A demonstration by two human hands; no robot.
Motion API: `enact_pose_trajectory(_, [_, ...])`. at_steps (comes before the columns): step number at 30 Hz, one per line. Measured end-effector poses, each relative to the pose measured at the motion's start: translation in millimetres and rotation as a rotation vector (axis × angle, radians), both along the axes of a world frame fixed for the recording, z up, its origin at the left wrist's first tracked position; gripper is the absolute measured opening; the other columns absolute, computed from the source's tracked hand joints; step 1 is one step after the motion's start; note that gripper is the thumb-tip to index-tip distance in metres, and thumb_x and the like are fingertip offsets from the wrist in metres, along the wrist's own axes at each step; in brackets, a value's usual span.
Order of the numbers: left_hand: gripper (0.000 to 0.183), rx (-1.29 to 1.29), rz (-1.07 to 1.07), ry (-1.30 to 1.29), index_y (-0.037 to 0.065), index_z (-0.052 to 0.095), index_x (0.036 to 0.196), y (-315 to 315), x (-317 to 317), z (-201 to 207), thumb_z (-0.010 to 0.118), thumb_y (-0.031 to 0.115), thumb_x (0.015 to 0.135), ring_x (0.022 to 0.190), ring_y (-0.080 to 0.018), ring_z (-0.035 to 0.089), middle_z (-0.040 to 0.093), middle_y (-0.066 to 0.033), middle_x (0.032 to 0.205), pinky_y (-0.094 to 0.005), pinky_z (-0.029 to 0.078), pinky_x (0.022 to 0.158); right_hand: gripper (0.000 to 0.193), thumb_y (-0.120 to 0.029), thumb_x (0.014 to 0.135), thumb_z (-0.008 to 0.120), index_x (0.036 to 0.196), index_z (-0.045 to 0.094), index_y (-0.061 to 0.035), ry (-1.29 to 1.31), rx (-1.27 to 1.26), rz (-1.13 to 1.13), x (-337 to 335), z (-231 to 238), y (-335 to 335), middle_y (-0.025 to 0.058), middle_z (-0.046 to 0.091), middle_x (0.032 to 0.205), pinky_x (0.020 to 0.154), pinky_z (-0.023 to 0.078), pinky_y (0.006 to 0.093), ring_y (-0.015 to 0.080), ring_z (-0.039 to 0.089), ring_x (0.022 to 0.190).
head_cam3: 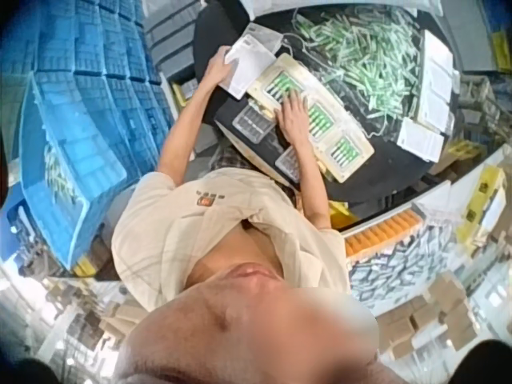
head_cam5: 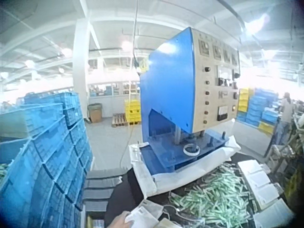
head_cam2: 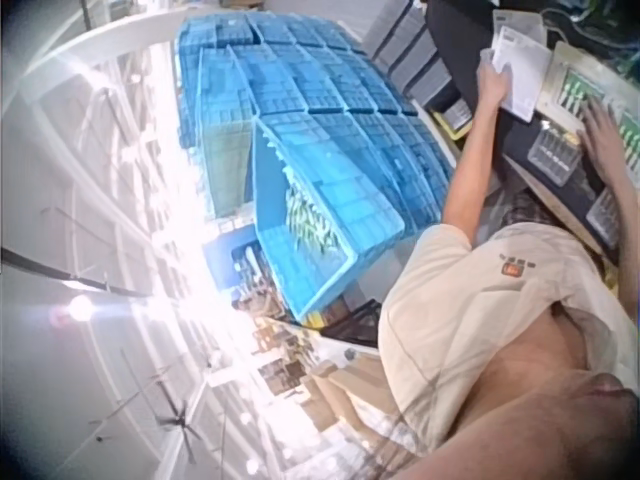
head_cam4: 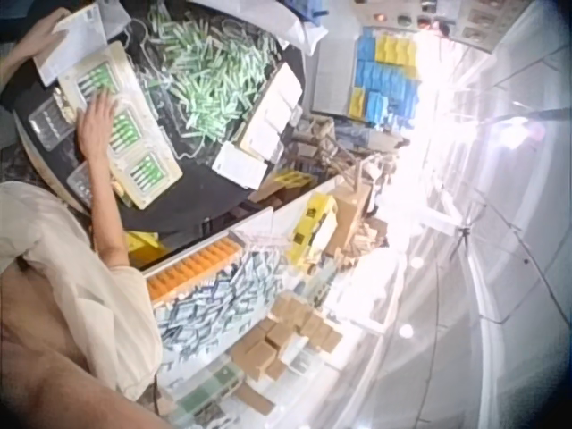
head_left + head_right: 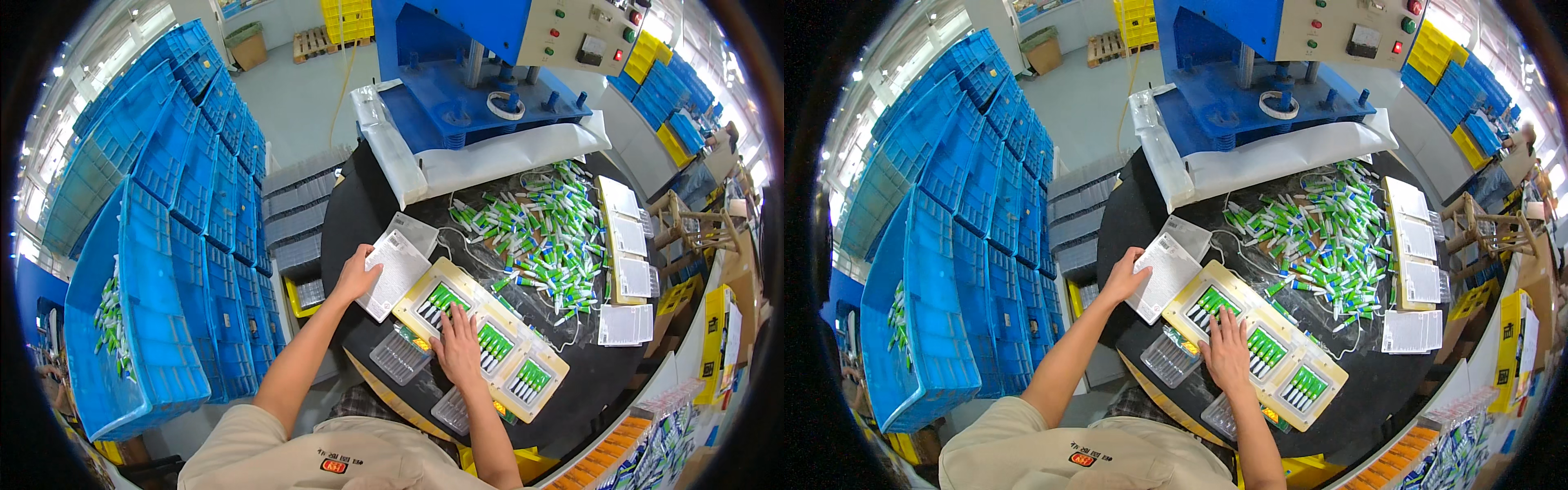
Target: The person repeatedly picks green cylindrical batteries from a pile and places them into a three-slot wooden jig. After filling the slots, the person covers the jig with white paper sheets, then removes the sheets and repeats the cycle. The person handles batteries and paper sheets by hand throughout the clip.
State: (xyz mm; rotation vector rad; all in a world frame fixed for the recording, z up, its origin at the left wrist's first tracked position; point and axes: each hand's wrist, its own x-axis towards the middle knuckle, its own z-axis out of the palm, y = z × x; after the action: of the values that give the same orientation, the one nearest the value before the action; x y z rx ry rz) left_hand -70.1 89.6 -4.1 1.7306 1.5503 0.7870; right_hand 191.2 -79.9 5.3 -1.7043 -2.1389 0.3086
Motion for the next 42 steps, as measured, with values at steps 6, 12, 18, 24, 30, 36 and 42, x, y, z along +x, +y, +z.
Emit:
enact_pose_trajectory(6, [0.045, -0.054, 0.034, 0.134, 0.002, 0.051, 0.116, 9, 5, -10, 0.077, 0.021, 0.086, 0.104, -0.0381, 0.067, 0.068, -0.0211, 0.107, -0.0437, 0.052, 0.089, 0.043, -0.009, 0.09, 0.069, 0.13, 0.059, 0.0027, 0.113, 0.146, -0.056, -2, 21, -2, 0.0242, 0.047, 0.15, 0.117, 0.035, 0.0553, 0.0427, 0.047, 0.137])
enact_pose_trajectory(12, [0.037, -0.055, 0.002, 0.155, 0.003, 0.061, 0.105, 22, 2, 0, 0.082, 0.021, 0.081, 0.107, -0.0367, 0.061, 0.069, -0.0201, 0.109, -0.0451, 0.051, 0.091, 0.035, -0.003, 0.087, 0.067, 0.121, 0.063, 0.0023, 0.211, 0.141, -0.162, -13, 37, -9, 0.0244, 0.053, 0.142, 0.107, 0.045, 0.0507, 0.0432, 0.054, 0.125])
enact_pose_trajectory(18, [0.033, 0.055, 0.051, 0.083, 0.003, 0.061, 0.102, 2, 9, 10, 0.082, 0.018, 0.081, 0.094, -0.0384, 0.067, 0.071, -0.015, 0.1, -0.0451, 0.053, 0.085, 0.033, 0.0, 0.085, 0.069, 0.118, 0.065, 0.003, 0.31, 0.128, -0.183, -25, 40, -4, 0.0243, 0.058, 0.134, 0.1, 0.048, 0.0481, 0.0426, 0.058, 0.116])
enact_pose_trajectory(24, [0.035, 0.09, 0.071, -0.178, 0.002, 0.064, 0.109, 6, 13, 11, 0.081, 0.016, 0.082, 0.086, -0.0335, 0.069, 0.07, -0.0153, 0.096, -0.0408, 0.054, 0.08, 0.033, 0.0, 0.09, 0.068, 0.123, 0.063, 0.0019, 0.766, 0.03, -0.288, -43, 25, 17, 0.0213, 0.058, 0.134, 0.091, 0.055, 0.0399, 0.0336, 0.062, 0.115])
enact_pose_trajectory(30, [0.025, -0.01, -0.032, -0.245, -0.002, 0.077, 0.098, -15, 8, 47, 0.083, 0.015, 0.081, 0.075, -0.017, 0.064, 0.068, -0.0082, 0.086, -0.033, 0.05, 0.069, 0.048, -0.008, 0.093, 0.073, 0.133, 0.053, 0.0086, 1.256, -0.214, -0.476, -73, 24, 49, 0.0184, 0.056, 0.132, 0.094, 0.056, 0.0344, 0.0224, 0.061, 0.114])
enact_pose_trajectory(36, [0.035, -0.295, -0.029, -0.738, -0.004, 0.068, 0.116, -86, 31, 98, 0.081, 0.016, 0.091, 0.094, -0.012, 0.068, 0.074, -0.0085, 0.106, -0.0298, 0.056, 0.084, 0.05, -0.01, 0.087, 0.082, 0.129, 0.058, 0.0042, 1.439, -0.287, -0.494, -73, 49, 24, 0.0124, 0.071, 0.115, 0.092, 0.053, 0.0335, 0.0195, 0.067, 0.103])
enact_pose_trajectory(42, [0.033, -0.683, -0.161, -0.718, -0.007, 0.068, 0.12, -96, 62, 76, 0.067, 0.021, 0.101, 0.101, -0.0136, 0.066, 0.072, -0.0097, 0.112, -0.0314, 0.055, 0.088, 0.042, -0.007, 0.088, 0.079, 0.124, 0.059, 0.0032, 1.373, -0.154, -0.923, -4, 40, -18, 0.013, 0.071, 0.116, 0.092, 0.053, 0.0341, 0.0202, 0.067, 0.101])
